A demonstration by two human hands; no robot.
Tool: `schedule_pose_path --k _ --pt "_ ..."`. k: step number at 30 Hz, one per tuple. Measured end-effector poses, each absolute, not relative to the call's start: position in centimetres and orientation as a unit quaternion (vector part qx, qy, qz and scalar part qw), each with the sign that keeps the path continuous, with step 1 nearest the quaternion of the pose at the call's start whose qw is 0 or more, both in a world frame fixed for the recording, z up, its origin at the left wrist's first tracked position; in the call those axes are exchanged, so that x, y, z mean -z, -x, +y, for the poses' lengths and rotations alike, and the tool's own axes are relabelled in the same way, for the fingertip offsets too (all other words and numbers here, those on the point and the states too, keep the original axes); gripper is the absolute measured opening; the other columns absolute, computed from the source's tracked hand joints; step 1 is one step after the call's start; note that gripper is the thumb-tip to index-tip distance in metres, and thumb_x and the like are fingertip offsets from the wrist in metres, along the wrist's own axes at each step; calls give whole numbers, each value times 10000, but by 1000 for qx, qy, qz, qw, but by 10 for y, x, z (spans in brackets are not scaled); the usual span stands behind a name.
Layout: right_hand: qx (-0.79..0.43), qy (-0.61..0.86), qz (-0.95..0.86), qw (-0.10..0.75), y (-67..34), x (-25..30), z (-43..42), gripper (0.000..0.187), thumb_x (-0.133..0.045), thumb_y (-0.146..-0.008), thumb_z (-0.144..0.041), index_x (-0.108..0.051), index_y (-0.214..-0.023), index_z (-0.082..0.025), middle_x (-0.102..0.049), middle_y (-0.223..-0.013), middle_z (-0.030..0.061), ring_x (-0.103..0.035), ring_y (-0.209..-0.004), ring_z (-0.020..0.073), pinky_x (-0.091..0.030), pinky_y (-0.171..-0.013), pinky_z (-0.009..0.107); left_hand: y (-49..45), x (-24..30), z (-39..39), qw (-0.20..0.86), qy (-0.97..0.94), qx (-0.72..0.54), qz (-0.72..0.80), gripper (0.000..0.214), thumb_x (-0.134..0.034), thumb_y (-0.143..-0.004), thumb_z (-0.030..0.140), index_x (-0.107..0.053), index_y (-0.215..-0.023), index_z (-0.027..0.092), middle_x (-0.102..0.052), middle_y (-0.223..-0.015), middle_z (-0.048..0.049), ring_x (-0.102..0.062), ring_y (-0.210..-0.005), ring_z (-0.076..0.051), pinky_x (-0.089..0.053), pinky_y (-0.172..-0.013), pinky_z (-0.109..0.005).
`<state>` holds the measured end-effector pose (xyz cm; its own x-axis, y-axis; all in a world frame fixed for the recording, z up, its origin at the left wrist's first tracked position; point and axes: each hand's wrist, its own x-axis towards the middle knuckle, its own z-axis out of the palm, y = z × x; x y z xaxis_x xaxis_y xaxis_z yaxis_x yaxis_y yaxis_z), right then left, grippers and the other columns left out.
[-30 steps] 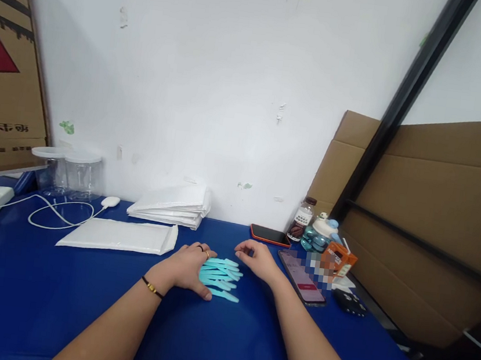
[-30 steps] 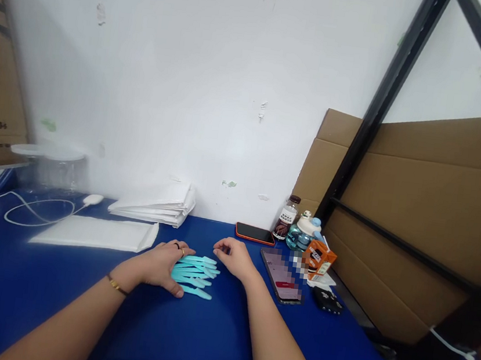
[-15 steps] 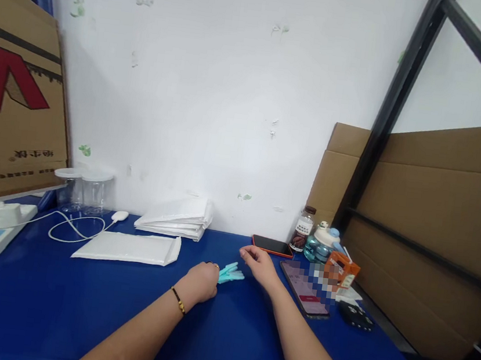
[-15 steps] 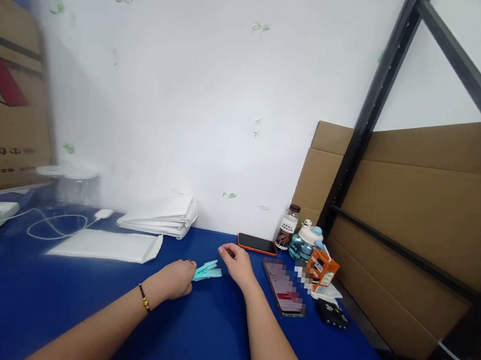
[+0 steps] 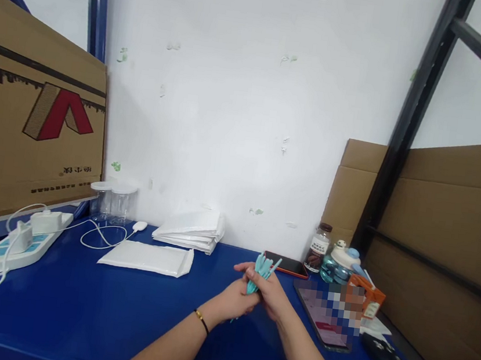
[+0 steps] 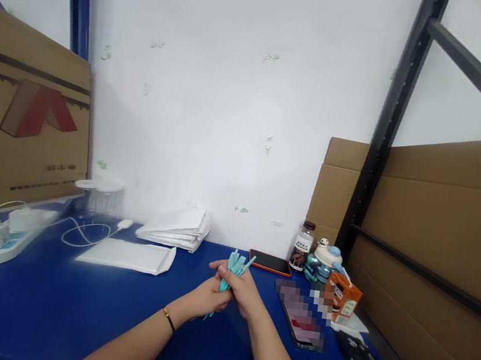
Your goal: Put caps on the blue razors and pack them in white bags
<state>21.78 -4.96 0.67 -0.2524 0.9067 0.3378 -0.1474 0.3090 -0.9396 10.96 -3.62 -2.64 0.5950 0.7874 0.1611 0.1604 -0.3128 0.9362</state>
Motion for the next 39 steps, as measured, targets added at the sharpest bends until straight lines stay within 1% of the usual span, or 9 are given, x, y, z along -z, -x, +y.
schedule_pose_path --k 4,8,13,16,24,27,31,36,39 --pt "-450 323 -618 558 -218 -8 -51 271 -627 -764 -448 -640 -732 -179 -655 -739 64 -605 -876 223 -440 -852 364 -87 20 -35 384 -816 -286 324 541 -649 -667 380 -498 -1153 196 -611 -920 -54 -581 -808 -191 -465 -724 -320" --pt "-453 306 -539 641 -225 -6 -40 261 -624 -767 -446 -564 -815 -197 -461 -480 -64 -440 -417 101 -463 -568 305 -19 -5 -19 157 -863 -217 427 1046 -811 -371 462 -413 -1302 199 -432 -1332 -144 -364 -1240 -340 -272 -1038 -443" --pt "-422 361 -525 645 -227 5 -28 306 -709 -682 -416 -572 -826 -184 -411 -462 -72 -366 -396 84 -335 -427 236 82 -29 13 90 -814 -63 570 1271 -827 -273 401 -269 -1392 176 -255 -1454 -170 -174 -1350 -336 -232 -1078 -416" --pt "-431 379 -545 612 -221 14 -25 317 -711 -664 -441 -578 -769 -173 -394 -452 -66 -344 -388 82 -277 -397 229 118 -29 27 103 -798 23 593 1262 -821 -254 325 -284 -1386 183 -256 -1458 -157 -167 -1355 -327 -239 -1080 -399" --pt "-495 374 -541 569 -212 26 -25 351 -634 -720 -514 -603 -757 -166 -366 -430 -78 -304 -356 66 -236 -385 212 137 -22 43 133 -800 37 584 1279 -816 -238 426 -295 -1384 200 -334 -1406 -177 -273 -1307 -362 -295 -1036 -444" --pt "-515 366 -518 577 -214 20 -27 390 -578 -758 -540 -597 -701 -154 -474 -463 -31 -407 -381 95 -331 -419 238 134 -25 41 121 -793 31 596 1096 -806 -248 432 -462 -1267 220 -459 -1297 -153 -382 -1224 -378 -350 -979 -465" --pt "-449 403 -516 608 -222 16 -26 413 -564 -763 -535 -593 -607 -154 -628 -728 80 -579 -655 179 -442 -569 275 122 -30 31 80 -798 17 596 757 -782 -285 398 -597 -996 216 -543 -1146 -110 -493 -1082 -359 -415 -884 -448" --pt "-465 420 -451 635 -226 1 -25 383 -549 -763 -534 -554 -620 -179 -396 -442 -44 -326 -358 85 -235 -344 217 88 -35 12 138 -833 -75 531 710 -701 -466 384 -500 -1127 218 -618 -987 -50 -595 -898 -269 -460 -765 -331" --pt "-481 354 -425 680 -220 -29 -29 330 -578 -749 -496 -538 -654 -183 -376 -432 -59 -337 -350 83 -253 -333 211 56 -41 -1 167 -850 -188 463 730 -656 -541 322 -423 -1227 237 -615 -1042 -34 -595 -920 -245 -451 -783 -301"
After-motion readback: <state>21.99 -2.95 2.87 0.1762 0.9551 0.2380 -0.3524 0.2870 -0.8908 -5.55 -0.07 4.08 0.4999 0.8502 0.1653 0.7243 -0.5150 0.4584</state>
